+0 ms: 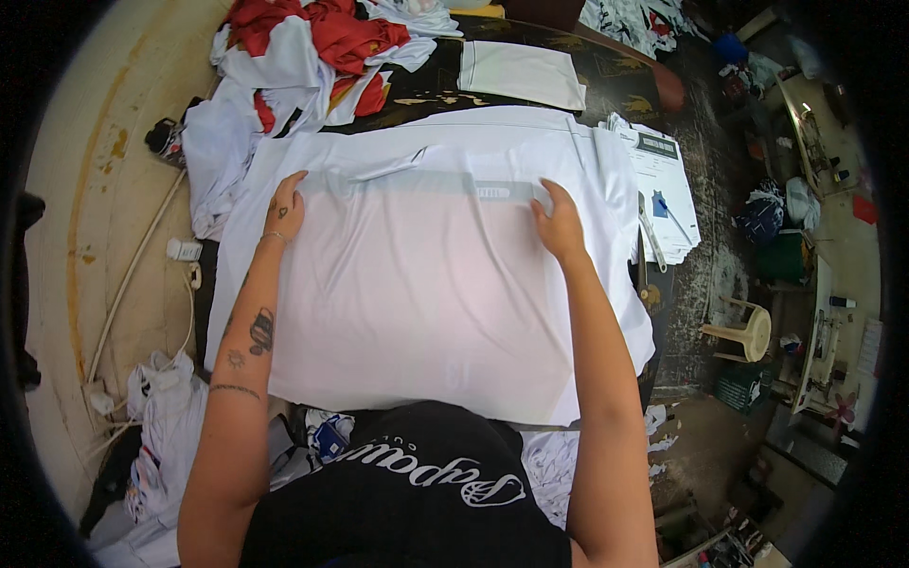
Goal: The person lays out white and patterned fabric pieces on a table, uses shears to cut along edges, and stacks the cut pieces. The person also moves a stack of cut fabric to a sewing machine area and returns to continue cutting additional fabric pieces.
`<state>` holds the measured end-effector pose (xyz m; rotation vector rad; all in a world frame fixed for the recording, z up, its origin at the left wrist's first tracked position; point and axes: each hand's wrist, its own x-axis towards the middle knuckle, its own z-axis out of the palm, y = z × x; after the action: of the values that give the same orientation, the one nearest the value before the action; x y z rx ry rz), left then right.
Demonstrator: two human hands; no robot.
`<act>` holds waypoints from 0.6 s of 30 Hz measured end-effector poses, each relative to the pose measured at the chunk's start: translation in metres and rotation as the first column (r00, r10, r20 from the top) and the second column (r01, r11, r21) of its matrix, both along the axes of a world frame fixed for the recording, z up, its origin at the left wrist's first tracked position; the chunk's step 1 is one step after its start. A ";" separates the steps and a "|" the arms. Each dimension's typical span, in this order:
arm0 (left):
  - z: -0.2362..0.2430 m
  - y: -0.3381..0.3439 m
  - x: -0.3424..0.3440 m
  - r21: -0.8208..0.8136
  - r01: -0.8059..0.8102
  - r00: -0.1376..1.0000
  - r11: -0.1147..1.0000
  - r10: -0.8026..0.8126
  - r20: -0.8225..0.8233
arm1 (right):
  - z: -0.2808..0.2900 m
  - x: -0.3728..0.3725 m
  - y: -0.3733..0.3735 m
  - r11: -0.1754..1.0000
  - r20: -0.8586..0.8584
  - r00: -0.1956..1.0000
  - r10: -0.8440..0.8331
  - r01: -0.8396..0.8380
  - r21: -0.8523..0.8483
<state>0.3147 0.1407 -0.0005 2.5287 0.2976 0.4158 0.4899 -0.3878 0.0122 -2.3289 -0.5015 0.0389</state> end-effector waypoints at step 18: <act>-0.043 0.049 0.020 0.348 -0.364 0.918 0.864 0.397 -0.023 | -0.035 0.050 -0.022 0.872 0.341 0.938 0.057 0.119 -0.475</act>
<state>0.3349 0.1901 -0.0433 2.8302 0.8399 0.5380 0.5397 -0.4102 -0.0225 -2.8659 -0.6906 -0.3004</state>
